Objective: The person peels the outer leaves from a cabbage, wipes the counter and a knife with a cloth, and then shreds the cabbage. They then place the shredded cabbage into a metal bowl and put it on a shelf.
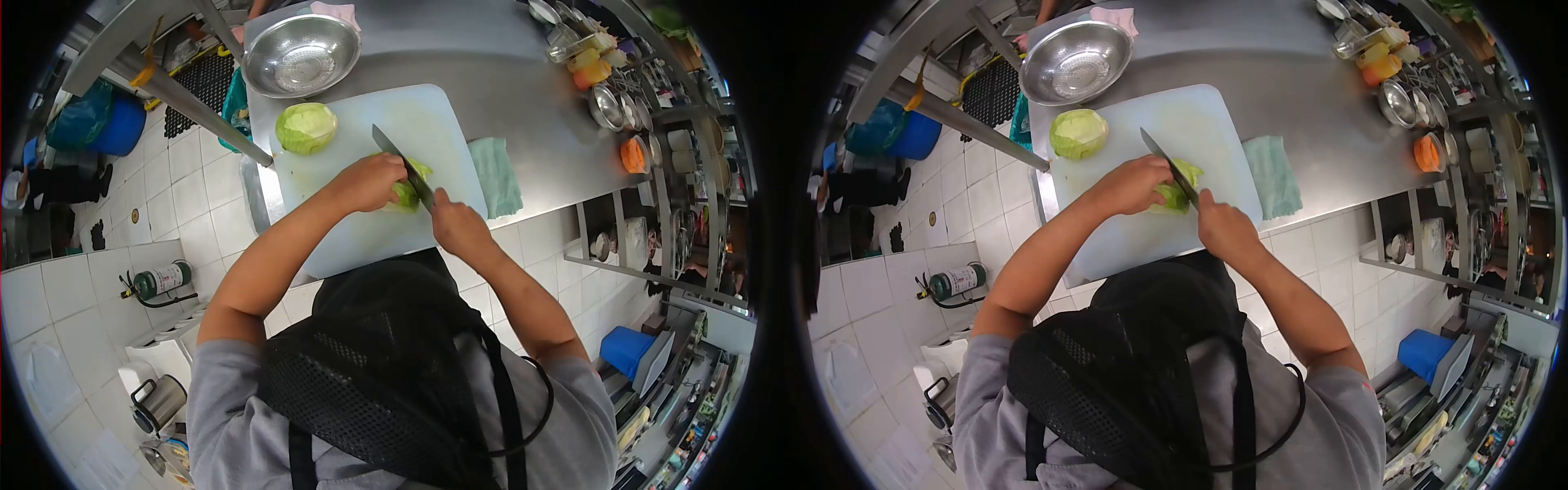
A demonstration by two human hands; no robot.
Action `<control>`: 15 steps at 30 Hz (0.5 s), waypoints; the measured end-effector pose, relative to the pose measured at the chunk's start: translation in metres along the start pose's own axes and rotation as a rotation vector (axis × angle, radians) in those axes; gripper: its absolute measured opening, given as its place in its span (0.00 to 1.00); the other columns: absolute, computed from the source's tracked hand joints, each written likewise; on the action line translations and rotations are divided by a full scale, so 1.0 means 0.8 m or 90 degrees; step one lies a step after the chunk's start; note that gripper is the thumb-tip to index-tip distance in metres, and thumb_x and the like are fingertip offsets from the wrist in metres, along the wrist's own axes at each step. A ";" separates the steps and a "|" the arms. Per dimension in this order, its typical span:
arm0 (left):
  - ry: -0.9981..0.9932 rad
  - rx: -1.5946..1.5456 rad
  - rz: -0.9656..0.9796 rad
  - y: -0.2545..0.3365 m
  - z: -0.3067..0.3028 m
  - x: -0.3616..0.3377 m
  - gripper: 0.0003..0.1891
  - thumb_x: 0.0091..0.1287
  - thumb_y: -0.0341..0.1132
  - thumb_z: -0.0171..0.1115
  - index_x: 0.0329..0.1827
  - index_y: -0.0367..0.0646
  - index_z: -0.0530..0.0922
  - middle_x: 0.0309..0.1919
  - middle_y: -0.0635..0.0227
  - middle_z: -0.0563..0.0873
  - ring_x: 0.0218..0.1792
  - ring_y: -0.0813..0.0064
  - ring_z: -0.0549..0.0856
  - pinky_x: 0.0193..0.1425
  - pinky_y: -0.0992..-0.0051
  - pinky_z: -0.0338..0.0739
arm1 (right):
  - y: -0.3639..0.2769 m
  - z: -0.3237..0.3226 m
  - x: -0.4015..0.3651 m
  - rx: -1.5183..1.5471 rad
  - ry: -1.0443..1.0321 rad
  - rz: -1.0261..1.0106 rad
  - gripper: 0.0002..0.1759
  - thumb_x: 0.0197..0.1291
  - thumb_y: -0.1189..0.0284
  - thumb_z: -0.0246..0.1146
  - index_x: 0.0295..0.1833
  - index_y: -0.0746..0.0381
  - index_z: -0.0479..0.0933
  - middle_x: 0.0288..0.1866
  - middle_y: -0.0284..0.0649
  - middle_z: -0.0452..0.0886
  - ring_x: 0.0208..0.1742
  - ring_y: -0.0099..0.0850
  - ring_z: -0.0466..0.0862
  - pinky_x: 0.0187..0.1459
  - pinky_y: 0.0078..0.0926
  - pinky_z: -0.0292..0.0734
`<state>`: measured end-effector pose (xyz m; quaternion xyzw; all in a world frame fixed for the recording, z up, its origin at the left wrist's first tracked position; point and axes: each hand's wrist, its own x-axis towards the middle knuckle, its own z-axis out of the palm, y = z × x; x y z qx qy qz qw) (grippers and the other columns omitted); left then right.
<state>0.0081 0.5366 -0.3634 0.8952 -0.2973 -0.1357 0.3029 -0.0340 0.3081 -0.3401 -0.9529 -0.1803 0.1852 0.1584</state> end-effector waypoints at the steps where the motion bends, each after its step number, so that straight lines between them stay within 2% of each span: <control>1: -0.015 -0.008 -0.010 0.000 -0.002 0.001 0.18 0.56 0.30 0.77 0.50 0.35 0.84 0.52 0.58 0.85 0.60 0.54 0.81 0.65 0.59 0.78 | 0.000 -0.007 0.000 0.002 0.003 0.001 0.09 0.72 0.72 0.54 0.49 0.68 0.68 0.30 0.64 0.84 0.37 0.62 0.86 0.39 0.61 0.80; 3: -0.006 0.002 -0.002 0.002 -0.002 0.000 0.18 0.56 0.30 0.77 0.49 0.35 0.84 0.51 0.58 0.85 0.59 0.54 0.82 0.64 0.59 0.78 | 0.000 -0.038 -0.006 0.000 -0.010 -0.030 0.09 0.72 0.72 0.54 0.48 0.68 0.68 0.30 0.63 0.84 0.36 0.63 0.86 0.40 0.61 0.81; 6: 0.022 0.008 0.004 0.000 0.002 0.000 0.17 0.56 0.30 0.77 0.47 0.36 0.85 0.49 0.59 0.85 0.57 0.55 0.83 0.62 0.59 0.79 | -0.002 -0.060 -0.032 -0.003 -0.058 0.000 0.10 0.72 0.71 0.53 0.49 0.69 0.69 0.31 0.63 0.84 0.37 0.63 0.86 0.41 0.61 0.80; 8: 0.027 0.011 0.009 -0.003 0.003 -0.003 0.15 0.55 0.30 0.78 0.45 0.37 0.85 0.49 0.60 0.85 0.56 0.55 0.83 0.60 0.59 0.81 | -0.001 -0.039 -0.026 0.004 -0.069 0.015 0.10 0.73 0.71 0.53 0.49 0.69 0.69 0.31 0.64 0.84 0.37 0.64 0.86 0.42 0.62 0.80; 9: 0.033 0.006 0.015 -0.003 0.003 -0.003 0.15 0.55 0.30 0.78 0.44 0.37 0.85 0.48 0.60 0.86 0.56 0.55 0.83 0.60 0.59 0.81 | 0.003 -0.008 -0.009 0.004 -0.038 0.011 0.11 0.73 0.70 0.53 0.49 0.69 0.69 0.31 0.64 0.84 0.37 0.64 0.86 0.42 0.62 0.80; 11: 0.038 -0.001 0.019 -0.001 0.004 -0.003 0.14 0.55 0.31 0.77 0.44 0.37 0.85 0.48 0.60 0.86 0.56 0.55 0.83 0.60 0.58 0.81 | 0.008 0.006 0.008 0.005 -0.009 0.008 0.11 0.74 0.69 0.53 0.49 0.69 0.69 0.32 0.63 0.84 0.37 0.64 0.86 0.42 0.63 0.79; 15: 0.056 -0.008 0.021 -0.001 -0.001 -0.003 0.14 0.55 0.31 0.78 0.42 0.37 0.85 0.45 0.60 0.86 0.54 0.54 0.84 0.58 0.58 0.81 | -0.009 -0.057 -0.011 0.004 -0.032 -0.008 0.12 0.74 0.69 0.53 0.49 0.68 0.69 0.32 0.63 0.84 0.38 0.65 0.86 0.42 0.62 0.80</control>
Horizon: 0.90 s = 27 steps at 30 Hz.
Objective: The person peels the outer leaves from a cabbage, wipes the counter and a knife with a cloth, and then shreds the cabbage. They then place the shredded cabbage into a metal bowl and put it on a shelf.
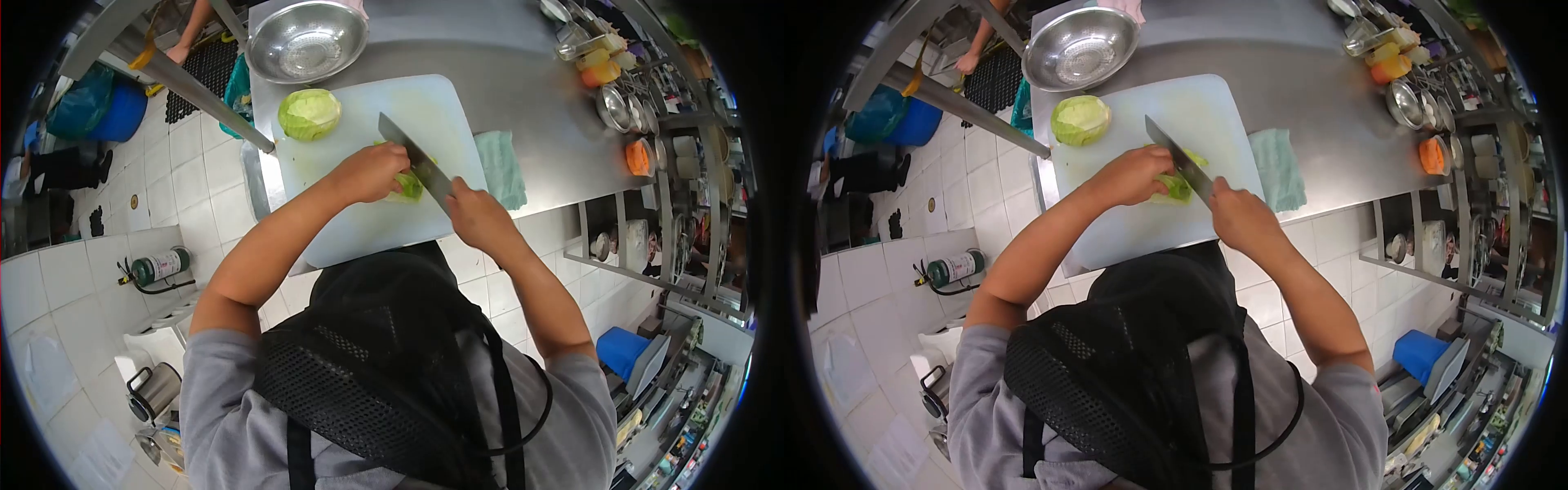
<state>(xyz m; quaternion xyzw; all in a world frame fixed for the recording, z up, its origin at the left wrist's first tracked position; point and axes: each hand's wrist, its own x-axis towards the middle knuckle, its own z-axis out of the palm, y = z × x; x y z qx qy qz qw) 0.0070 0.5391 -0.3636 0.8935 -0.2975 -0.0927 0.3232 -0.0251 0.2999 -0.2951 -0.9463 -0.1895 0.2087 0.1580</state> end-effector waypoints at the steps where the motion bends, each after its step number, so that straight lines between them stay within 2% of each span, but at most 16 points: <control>1: 0.012 0.001 0.006 0.001 0.002 -0.003 0.14 0.55 0.31 0.78 0.41 0.36 0.85 0.45 0.59 0.86 0.53 0.54 0.84 0.58 0.58 0.81 | -0.002 -0.009 -0.015 -0.004 -0.021 0.015 0.12 0.73 0.69 0.53 0.48 0.68 0.69 0.32 0.63 0.84 0.38 0.64 0.86 0.42 0.62 0.80; 3: -0.004 -0.005 -0.016 0.002 0.003 -0.003 0.15 0.56 0.31 0.77 0.44 0.36 0.85 0.46 0.59 0.86 0.53 0.53 0.84 0.58 0.58 0.80 | 0.001 0.003 -0.014 -0.009 -0.048 0.026 0.12 0.73 0.69 0.53 0.48 0.68 0.70 0.32 0.64 0.84 0.38 0.64 0.86 0.42 0.61 0.80; 5: -0.023 -0.004 -0.029 0.000 0.001 -0.002 0.16 0.56 0.31 0.77 0.46 0.36 0.84 0.48 0.58 0.85 0.53 0.52 0.84 0.59 0.57 0.80 | 0.014 0.050 0.007 0.008 -0.004 0.027 0.12 0.73 0.69 0.53 0.49 0.68 0.69 0.32 0.63 0.84 0.37 0.64 0.86 0.42 0.61 0.80; 7: -0.025 0.002 -0.018 0.000 0.002 -0.002 0.15 0.57 0.31 0.77 0.45 0.35 0.84 0.48 0.58 0.85 0.53 0.52 0.84 0.58 0.57 0.80 | 0.014 0.061 0.028 0.004 0.019 0.003 0.11 0.73 0.69 0.53 0.49 0.68 0.69 0.32 0.63 0.84 0.37 0.64 0.86 0.41 0.62 0.80; 10: -0.017 0.013 -0.005 -0.003 0.002 -0.003 0.15 0.57 0.31 0.76 0.44 0.35 0.83 0.48 0.58 0.85 0.53 0.52 0.84 0.57 0.57 0.80 | 0.010 0.025 0.028 -0.001 0.047 -0.043 0.11 0.73 0.69 0.54 0.50 0.67 0.67 0.30 0.63 0.84 0.35 0.64 0.85 0.40 0.62 0.80; 11: -0.011 0.013 -0.006 -0.004 0.002 -0.002 0.15 0.57 0.31 0.76 0.44 0.35 0.83 0.48 0.58 0.85 0.53 0.52 0.84 0.57 0.57 0.80 | 0.002 0.005 0.011 -0.008 0.021 -0.031 0.11 0.73 0.69 0.54 0.49 0.68 0.67 0.30 0.63 0.84 0.35 0.64 0.85 0.40 0.62 0.80; 13: 0.019 -0.018 -0.003 -0.003 0.006 -0.007 0.13 0.55 0.31 0.77 0.38 0.36 0.83 0.43 0.59 0.85 0.52 0.54 0.83 0.56 0.58 0.80 | 0.000 -0.007 -0.013 -0.001 -0.032 -0.010 0.12 0.72 0.69 0.54 0.49 0.68 0.67 0.30 0.63 0.84 0.34 0.64 0.85 0.39 0.62 0.80; 17: 0.024 -0.022 0.019 -0.007 0.011 -0.007 0.12 0.56 0.31 0.77 0.38 0.37 0.83 0.44 0.59 0.85 0.52 0.54 0.83 0.56 0.58 0.80 | 0.005 0.072 0.027 -0.011 0.030 0.006 0.11 0.74 0.69 0.54 0.49 0.68 0.68 0.30 0.64 0.84 0.34 0.63 0.86 0.39 0.62 0.81; 20: 0.002 -0.018 0.006 -0.005 0.008 -0.009 0.12 0.55 0.31 0.77 0.39 0.37 0.83 0.45 0.59 0.84 0.52 0.55 0.83 0.56 0.59 0.80 | -0.007 0.059 0.033 0.018 0.034 0.009 0.11 0.74 0.69 0.54 0.49 0.68 0.69 0.31 0.64 0.84 0.35 0.63 0.86 0.40 0.62 0.80; 22: 0.010 -0.012 -0.034 0.001 0.009 -0.012 0.17 0.56 0.30 0.76 0.48 0.37 0.84 0.48 0.60 0.83 0.56 0.54 0.82 0.60 0.59 0.79 | 0.001 0.056 0.037 0.034 0.041 0.012 0.12 0.74 0.68 0.54 0.49 0.68 0.69 0.32 0.64 0.84 0.36 0.64 0.86 0.41 0.62 0.80; 23: 0.011 -0.008 -0.031 0.007 0.014 -0.016 0.17 0.56 0.30 0.76 0.48 0.37 0.84 0.48 0.60 0.83 0.56 0.54 0.82 0.60 0.59 0.79 | 0.006 0.056 0.038 0.049 0.034 0.012 0.12 0.74 0.68 0.55 0.49 0.67 0.69 0.32 0.64 0.84 0.37 0.64 0.86 0.41 0.62 0.80; 25: 0.127 -0.009 -0.047 0.014 0.026 -0.027 0.19 0.57 0.29 0.75 0.52 0.40 0.84 0.51 0.62 0.82 0.59 0.57 0.79 0.64 0.60 0.77 | 0.014 0.055 0.039 0.065 0.046 0.007 0.12 0.74 0.67 0.56 0.50 0.66 0.70 0.33 0.64 0.85 0.38 0.64 0.86 0.42 0.63 0.79; 27: 0.130 0.030 -0.052 0.021 0.034 -0.033 0.19 0.58 0.27 0.73 0.53 0.42 0.84 0.53 0.62 0.81 0.60 0.57 0.78 0.65 0.60 0.76 | 0.022 0.050 0.038 0.085 0.052 0.006 0.12 0.74 0.66 0.57 0.50 0.65 0.70 0.33 0.63 0.85 0.38 0.64 0.86 0.43 0.63 0.79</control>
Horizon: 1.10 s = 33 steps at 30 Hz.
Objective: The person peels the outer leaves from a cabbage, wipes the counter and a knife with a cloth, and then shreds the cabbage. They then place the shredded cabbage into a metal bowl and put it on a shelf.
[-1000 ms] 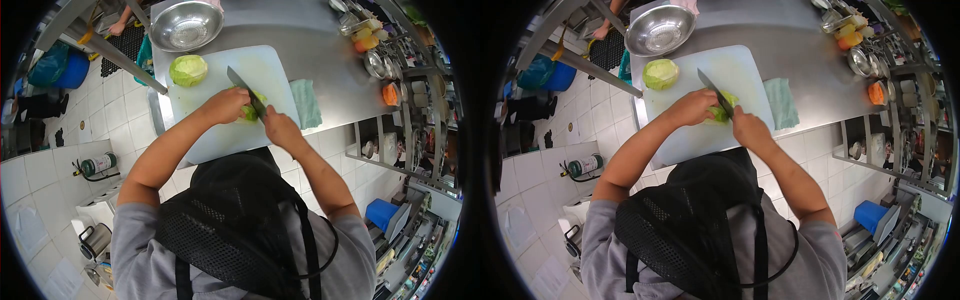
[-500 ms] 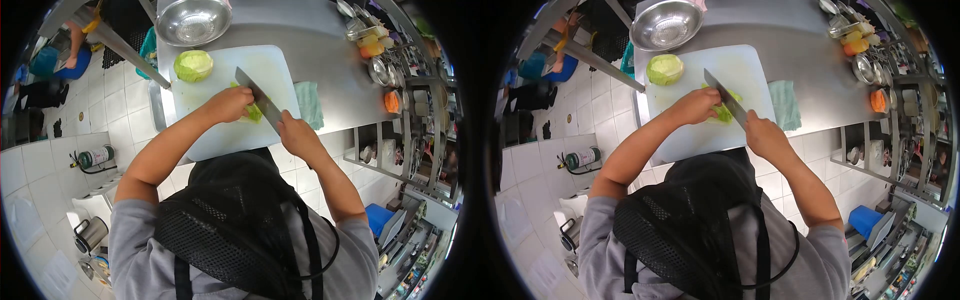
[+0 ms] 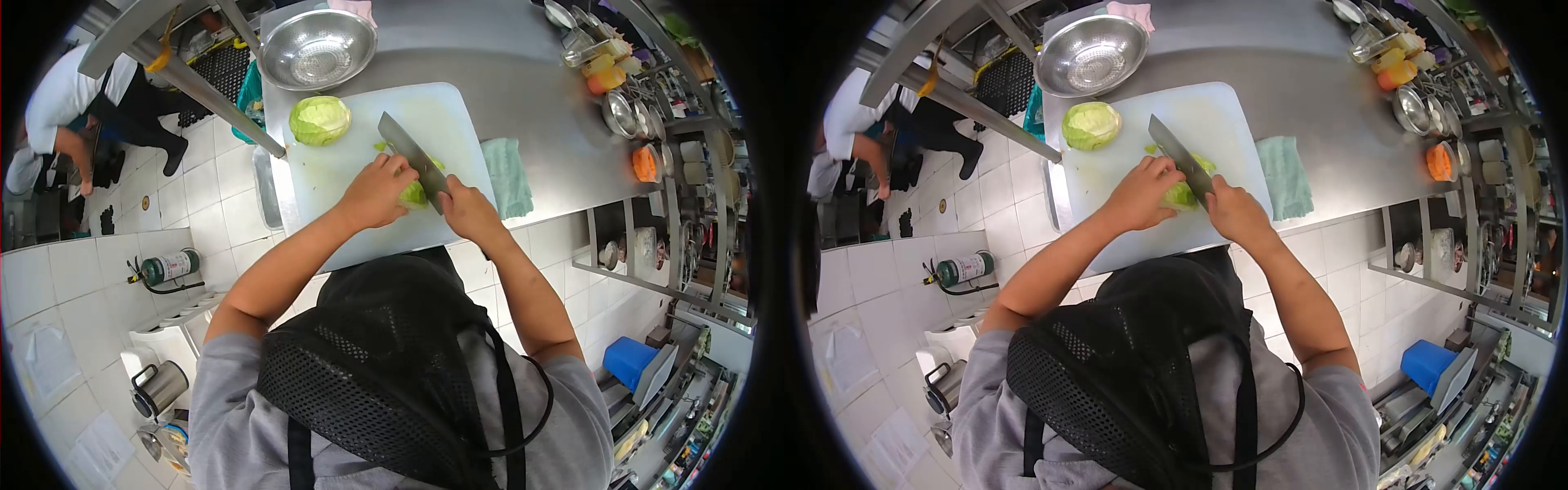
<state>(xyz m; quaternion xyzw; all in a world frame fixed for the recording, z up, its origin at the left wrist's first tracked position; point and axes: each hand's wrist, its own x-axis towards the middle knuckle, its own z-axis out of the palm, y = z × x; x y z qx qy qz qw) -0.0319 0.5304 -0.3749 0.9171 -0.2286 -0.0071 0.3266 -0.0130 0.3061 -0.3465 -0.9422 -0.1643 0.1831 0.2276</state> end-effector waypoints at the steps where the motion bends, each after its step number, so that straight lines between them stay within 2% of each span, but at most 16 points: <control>1: 0.006 0.033 -0.002 0.001 0.002 -0.001 0.19 0.59 0.25 0.70 0.54 0.43 0.84 0.54 0.63 0.81 0.61 0.57 0.78 0.66 0.60 0.76 | 0.004 -0.007 0.000 -0.024 -0.001 -0.004 0.12 0.74 0.66 0.57 0.50 0.65 0.70 0.33 0.63 0.85 0.38 0.63 0.86 0.43 0.63 0.78; 2: 0.004 0.035 -0.003 -0.003 0.000 0.000 0.19 0.59 0.25 0.70 0.54 0.43 0.84 0.54 0.63 0.81 0.61 0.57 0.78 0.66 0.60 0.76 | 0.008 -0.011 -0.002 -0.047 -0.003 -0.006 0.12 0.74 0.65 0.57 0.51 0.64 0.70 0.33 0.62 0.85 0.38 0.63 0.86 0.42 0.63 0.78; 4: -0.093 0.036 0.090 -0.018 -0.011 0.000 0.19 0.59 0.20 0.64 0.53 0.45 0.84 0.58 0.62 0.81 0.64 0.58 0.77 0.67 0.61 0.75 | 0.016 -0.018 -0.010 -0.059 -0.008 0.000 0.12 0.74 0.65 0.57 0.51 0.64 0.70 0.32 0.61 0.85 0.37 0.63 0.86 0.42 0.63 0.78; 5: -0.092 0.037 0.089 -0.024 -0.016 -0.004 0.19 0.59 0.20 0.64 0.53 0.45 0.84 0.58 0.62 0.81 0.64 0.58 0.77 0.67 0.61 0.75 | 0.019 -0.021 -0.013 -0.077 -0.011 0.003 0.12 0.74 0.65 0.57 0.51 0.63 0.70 0.32 0.60 0.85 0.36 0.62 0.86 0.41 0.62 0.79; 7: -0.070 0.154 0.223 -0.032 -0.031 -0.011 0.21 0.59 0.16 0.57 0.54 0.45 0.84 0.60 0.61 0.81 0.67 0.57 0.75 0.68 0.62 0.74 | 0.028 -0.015 -0.022 -0.079 -0.004 0.000 0.12 0.74 0.66 0.57 0.51 0.64 0.70 0.31 0.59 0.85 0.36 0.62 0.85 0.40 0.62 0.79; 8: -0.071 0.157 0.224 -0.034 -0.031 -0.016 0.21 0.59 0.16 0.57 0.54 0.45 0.84 0.60 0.61 0.81 0.67 0.57 0.75 0.68 0.62 0.74 | 0.030 -0.013 -0.025 -0.080 0.004 0.000 0.12 0.74 0.66 0.57 0.51 0.64 0.69 0.30 0.59 0.85 0.35 0.62 0.85 0.39 0.61 0.79; 10: 0.057 -0.070 0.084 -0.036 -0.026 -0.026 0.20 0.60 0.19 0.60 0.55 0.44 0.84 0.60 0.60 0.82 0.67 0.57 0.77 0.68 0.62 0.75 | 0.031 -0.013 -0.028 -0.081 0.008 -0.005 0.12 0.74 0.66 0.57 0.51 0.64 0.69 0.29 0.58 0.85 0.34 0.62 0.85 0.38 0.61 0.79; 11: 0.052 -0.067 0.087 -0.039 -0.024 -0.028 0.20 0.60 0.19 0.60 0.55 0.44 0.84 0.60 0.60 0.82 0.67 0.57 0.77 0.68 0.62 0.75 | 0.031 -0.012 -0.030 -0.086 0.009 -0.009 0.11 0.74 0.67 0.57 0.51 0.64 0.69 0.28 0.58 0.84 0.34 0.61 0.85 0.37 0.61 0.79; 13: 0.030 -0.153 0.016 -0.038 -0.025 -0.028 0.18 0.61 0.22 0.65 0.55 0.42 0.84 0.59 0.59 0.83 0.64 0.55 0.79 0.67 0.61 0.77 | 0.027 -0.014 -0.035 -0.074 0.009 -0.016 0.11 0.74 0.67 0.56 0.50 0.65 0.69 0.28 0.58 0.84 0.33 0.61 0.85 0.37 0.61 0.79; 16: -0.035 -0.081 0.074 -0.038 -0.036 -0.015 0.19 0.60 0.25 0.70 0.55 0.40 0.83 0.58 0.59 0.83 0.62 0.54 0.81 0.66 0.61 0.78 | 0.013 -0.025 -0.046 -0.080 0.000 -0.033 0.11 0.75 0.67 0.56 0.50 0.65 0.69 0.27 0.57 0.84 0.33 0.60 0.86 0.36 0.60 0.79; 22: -0.190 -0.043 0.020 -0.030 -0.054 0.018 0.21 0.57 0.26 0.74 0.55 0.38 0.81 0.59 0.58 0.83 0.63 0.53 0.80 0.67 0.61 0.77 | -0.011 -0.052 -0.066 -0.125 -0.055 -0.042 0.10 0.75 0.69 0.55 0.49 0.66 0.68 0.26 0.57 0.83 0.31 0.59 0.85 0.34 0.59 0.80; 27: -0.194 -0.040 0.035 -0.036 -0.050 0.020 0.21 0.57 0.26 0.74 0.54 0.37 0.80 0.58 0.58 0.83 0.63 0.52 0.80 0.67 0.60 0.77 | -0.012 -0.044 -0.063 -0.114 -0.102 -0.035 0.09 0.73 0.72 0.53 0.49 0.69 0.69 0.26 0.58 0.84 0.31 0.60 0.86 0.35 0.58 0.80; 29: -0.193 -0.035 0.032 -0.036 -0.051 0.023 0.20 0.57 0.26 0.74 0.53 0.37 0.80 0.58 0.58 0.83 0.63 0.52 0.80 0.67 0.60 0.77 | 0.001 0.005 -0.036 -0.091 -0.034 -0.059 0.09 0.71 0.74 0.52 0.48 0.70 0.69 0.28 0.59 0.84 0.32 0.61 0.86 0.36 0.59 0.80; 30: -0.201 -0.039 0.036 -0.037 -0.049 0.022 0.21 0.57 0.26 0.74 0.53 0.37 0.80 0.58 0.58 0.83 0.63 0.52 0.80 0.67 0.60 0.77 | -0.005 0.010 -0.021 -0.071 -0.040 -0.050 0.12 0.75 0.68 0.54 0.50 0.68 0.67 0.28 0.63 0.83 0.33 0.64 0.84 0.38 0.62 0.78; 31: -0.205 -0.039 0.039 -0.037 -0.050 0.023 0.21 0.57 0.26 0.75 0.53 0.37 0.80 0.57 0.59 0.83 0.63 0.52 0.80 0.67 0.60 0.77 | -0.006 0.004 -0.014 -0.073 -0.038 -0.053 0.12 0.75 0.68 0.54 0.50 0.68 0.67 0.28 0.63 0.83 0.33 0.64 0.84 0.38 0.62 0.78; 33: -0.207 -0.032 0.046 -0.038 -0.048 0.022 0.21 0.56 0.26 0.75 0.53 0.37 0.80 0.57 0.59 0.83 0.62 0.52 0.80 0.67 0.59 0.77 | -0.016 -0.019 -0.013 -0.100 -0.048 -0.061 0.09 0.71 0.75 0.51 0.49 0.70 0.69 0.29 0.62 0.84 0.34 0.62 0.87 0.39 0.61 0.80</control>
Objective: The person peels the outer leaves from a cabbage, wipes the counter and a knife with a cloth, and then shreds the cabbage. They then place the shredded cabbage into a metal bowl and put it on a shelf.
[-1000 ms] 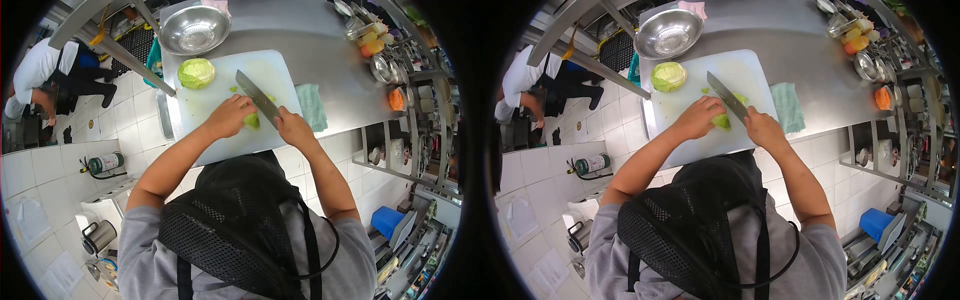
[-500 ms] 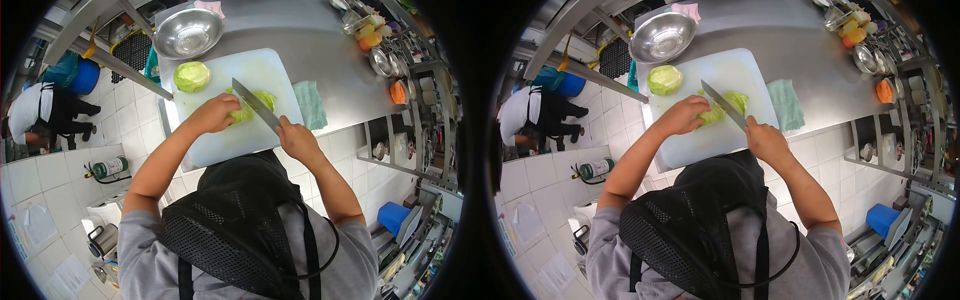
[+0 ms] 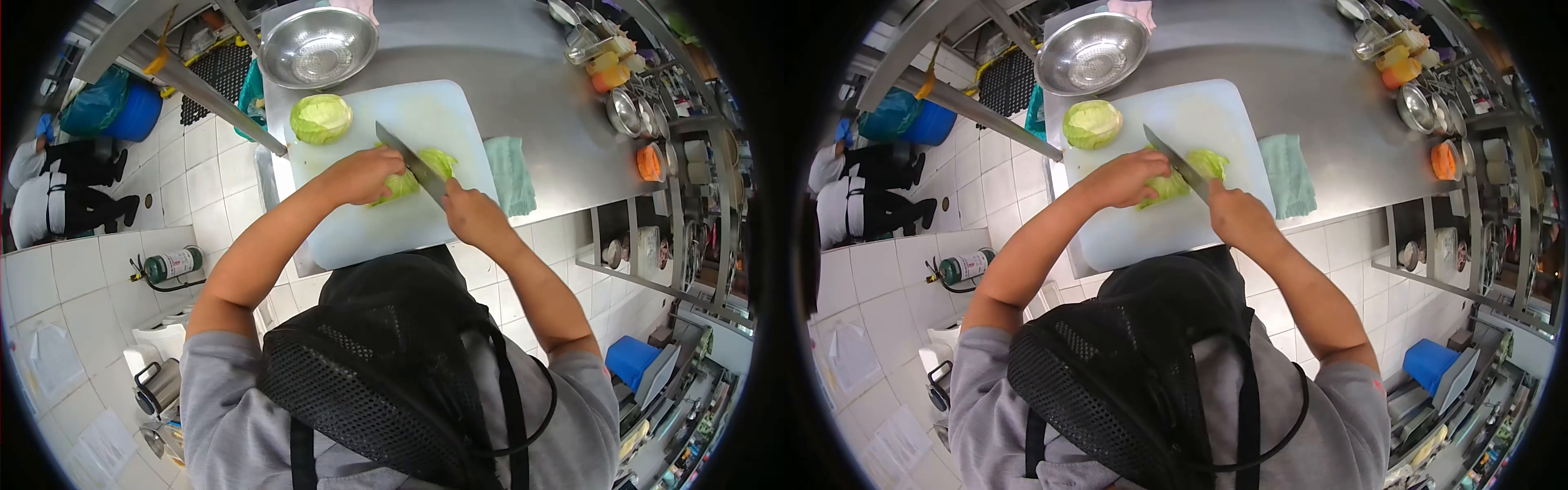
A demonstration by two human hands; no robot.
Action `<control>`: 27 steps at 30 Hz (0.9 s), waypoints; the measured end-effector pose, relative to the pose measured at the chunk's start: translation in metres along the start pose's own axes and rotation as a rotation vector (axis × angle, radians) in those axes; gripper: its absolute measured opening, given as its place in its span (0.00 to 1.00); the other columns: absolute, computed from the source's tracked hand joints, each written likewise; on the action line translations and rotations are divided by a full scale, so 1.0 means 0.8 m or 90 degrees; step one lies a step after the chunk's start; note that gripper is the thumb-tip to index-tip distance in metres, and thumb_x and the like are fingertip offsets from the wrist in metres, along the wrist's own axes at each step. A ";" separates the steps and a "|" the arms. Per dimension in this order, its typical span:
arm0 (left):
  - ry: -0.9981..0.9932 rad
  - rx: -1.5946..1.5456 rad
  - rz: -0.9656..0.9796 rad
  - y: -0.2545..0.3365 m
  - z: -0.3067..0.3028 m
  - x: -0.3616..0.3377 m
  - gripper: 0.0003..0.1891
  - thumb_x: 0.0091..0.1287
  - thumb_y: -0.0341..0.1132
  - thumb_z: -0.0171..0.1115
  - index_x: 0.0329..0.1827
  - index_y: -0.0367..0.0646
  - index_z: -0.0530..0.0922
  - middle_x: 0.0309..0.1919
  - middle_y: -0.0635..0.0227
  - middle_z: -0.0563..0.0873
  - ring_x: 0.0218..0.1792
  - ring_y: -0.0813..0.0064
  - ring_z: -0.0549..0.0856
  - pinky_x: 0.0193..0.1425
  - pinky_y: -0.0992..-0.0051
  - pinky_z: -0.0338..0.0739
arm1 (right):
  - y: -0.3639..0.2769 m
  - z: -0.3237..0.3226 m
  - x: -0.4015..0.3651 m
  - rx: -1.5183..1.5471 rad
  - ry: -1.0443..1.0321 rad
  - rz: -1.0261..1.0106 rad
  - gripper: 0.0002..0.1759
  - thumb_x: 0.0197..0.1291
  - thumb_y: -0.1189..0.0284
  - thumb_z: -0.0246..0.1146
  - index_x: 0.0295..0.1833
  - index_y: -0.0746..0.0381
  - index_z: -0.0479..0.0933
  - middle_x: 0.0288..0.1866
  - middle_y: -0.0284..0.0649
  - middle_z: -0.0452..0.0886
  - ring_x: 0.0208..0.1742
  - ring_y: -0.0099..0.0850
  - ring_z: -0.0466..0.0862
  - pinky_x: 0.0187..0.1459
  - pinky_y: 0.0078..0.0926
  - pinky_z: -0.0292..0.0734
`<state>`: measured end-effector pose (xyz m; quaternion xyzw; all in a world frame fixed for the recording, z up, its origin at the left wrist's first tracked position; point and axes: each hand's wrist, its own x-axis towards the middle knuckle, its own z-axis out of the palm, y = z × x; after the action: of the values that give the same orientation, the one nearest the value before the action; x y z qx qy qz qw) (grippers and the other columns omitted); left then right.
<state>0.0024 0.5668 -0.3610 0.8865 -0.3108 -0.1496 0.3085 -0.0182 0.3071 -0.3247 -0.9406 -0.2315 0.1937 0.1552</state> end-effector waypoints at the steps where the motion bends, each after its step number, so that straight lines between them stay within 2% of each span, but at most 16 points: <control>1: 0.003 0.007 0.004 -0.001 -0.002 0.001 0.21 0.56 0.26 0.75 0.53 0.37 0.80 0.56 0.59 0.83 0.62 0.52 0.80 0.66 0.59 0.77 | -0.006 -0.019 -0.006 -0.003 0.002 -0.002 0.09 0.71 0.75 0.51 0.49 0.70 0.69 0.29 0.62 0.84 0.34 0.62 0.87 0.39 0.61 0.80; 4: 0.007 0.007 -0.002 -0.002 0.000 0.002 0.21 0.56 0.26 0.75 0.54 0.37 0.80 0.55 0.59 0.83 0.62 0.53 0.80 0.66 0.59 0.77 | -0.011 -0.043 -0.033 -0.023 -0.052 -0.004 0.09 0.71 0.74 0.51 0.50 0.69 0.69 0.30 0.63 0.84 0.35 0.62 0.86 0.40 0.61 0.80; 7: 0.042 0.016 0.033 -0.008 0.005 0.001 0.18 0.56 0.28 0.76 0.50 0.37 0.81 0.50 0.61 0.83 0.58 0.55 0.80 0.62 0.60 0.78 | -0.002 -0.006 -0.022 0.001 -0.061 0.025 0.10 0.73 0.72 0.51 0.51 0.68 0.69 0.30 0.62 0.84 0.35 0.62 0.86 0.40 0.61 0.80; 9: 0.040 0.012 0.035 -0.008 0.008 0.000 0.18 0.56 0.28 0.76 0.49 0.37 0.82 0.50 0.61 0.83 0.58 0.55 0.81 0.62 0.60 0.78 | -0.002 0.032 0.008 -0.006 -0.005 0.000 0.12 0.74 0.70 0.52 0.52 0.68 0.70 0.30 0.62 0.84 0.34 0.63 0.86 0.39 0.61 0.80; 14: 0.053 0.015 0.043 -0.010 0.007 0.001 0.18 0.55 0.27 0.76 0.48 0.37 0.84 0.49 0.61 0.84 0.57 0.55 0.82 0.62 0.60 0.79 | -0.009 -0.031 -0.015 -0.010 -0.032 0.001 0.13 0.73 0.70 0.54 0.53 0.69 0.70 0.29 0.62 0.84 0.34 0.63 0.86 0.38 0.62 0.80; 16: 0.072 0.013 0.037 -0.008 0.007 -0.003 0.18 0.54 0.27 0.77 0.49 0.37 0.84 0.50 0.61 0.84 0.57 0.55 0.82 0.61 0.60 0.79 | -0.010 -0.045 -0.034 0.006 -0.058 0.017 0.13 0.74 0.68 0.56 0.50 0.68 0.68 0.28 0.60 0.83 0.33 0.63 0.84 0.38 0.61 0.77; 17: 0.070 0.009 0.034 -0.007 0.007 -0.005 0.18 0.54 0.27 0.77 0.49 0.37 0.84 0.50 0.61 0.84 0.57 0.55 0.82 0.61 0.60 0.79 | -0.003 -0.023 -0.029 0.007 -0.063 0.017 0.13 0.74 0.68 0.56 0.50 0.68 0.68 0.28 0.60 0.83 0.33 0.63 0.84 0.38 0.61 0.77; 19: 0.070 0.025 0.032 -0.002 0.004 -0.003 0.18 0.54 0.27 0.77 0.49 0.36 0.85 0.50 0.61 0.85 0.57 0.56 0.82 0.62 0.61 0.80 | 0.017 0.036 -0.010 -0.010 0.011 -0.020 0.12 0.74 0.68 0.56 0.50 0.67 0.68 0.27 0.59 0.83 0.32 0.63 0.84 0.37 0.61 0.78; 21: 0.065 0.013 0.037 -0.003 0.004 -0.003 0.17 0.54 0.27 0.76 0.48 0.36 0.85 0.50 0.61 0.85 0.57 0.56 0.82 0.61 0.61 0.80 | 0.008 0.039 0.011 -0.013 0.019 -0.019 0.12 0.75 0.68 0.55 0.50 0.67 0.68 0.27 0.59 0.83 0.32 0.63 0.84 0.37 0.61 0.78; 25: 0.069 0.019 0.034 -0.003 0.005 -0.005 0.16 0.55 0.27 0.76 0.47 0.36 0.85 0.50 0.61 0.85 0.56 0.56 0.83 0.61 0.61 0.80 | -0.011 -0.029 -0.007 0.004 -0.003 -0.017 0.12 0.74 0.69 0.55 0.51 0.68 0.68 0.27 0.61 0.83 0.33 0.63 0.84 0.38 0.61 0.78; 27: 0.075 0.019 0.032 -0.003 0.007 -0.006 0.16 0.54 0.28 0.76 0.47 0.37 0.85 0.50 0.61 0.85 0.56 0.56 0.83 0.61 0.61 0.80 | -0.013 -0.034 -0.024 0.002 -0.036 -0.011 0.12 0.74 0.69 0.55 0.51 0.68 0.68 0.27 0.62 0.83 0.33 0.63 0.84 0.37 0.61 0.78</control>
<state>-0.0025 0.5686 -0.3666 0.8903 -0.3161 -0.0846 0.3168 -0.0257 0.3009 -0.2916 -0.9325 -0.2439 0.2190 0.1517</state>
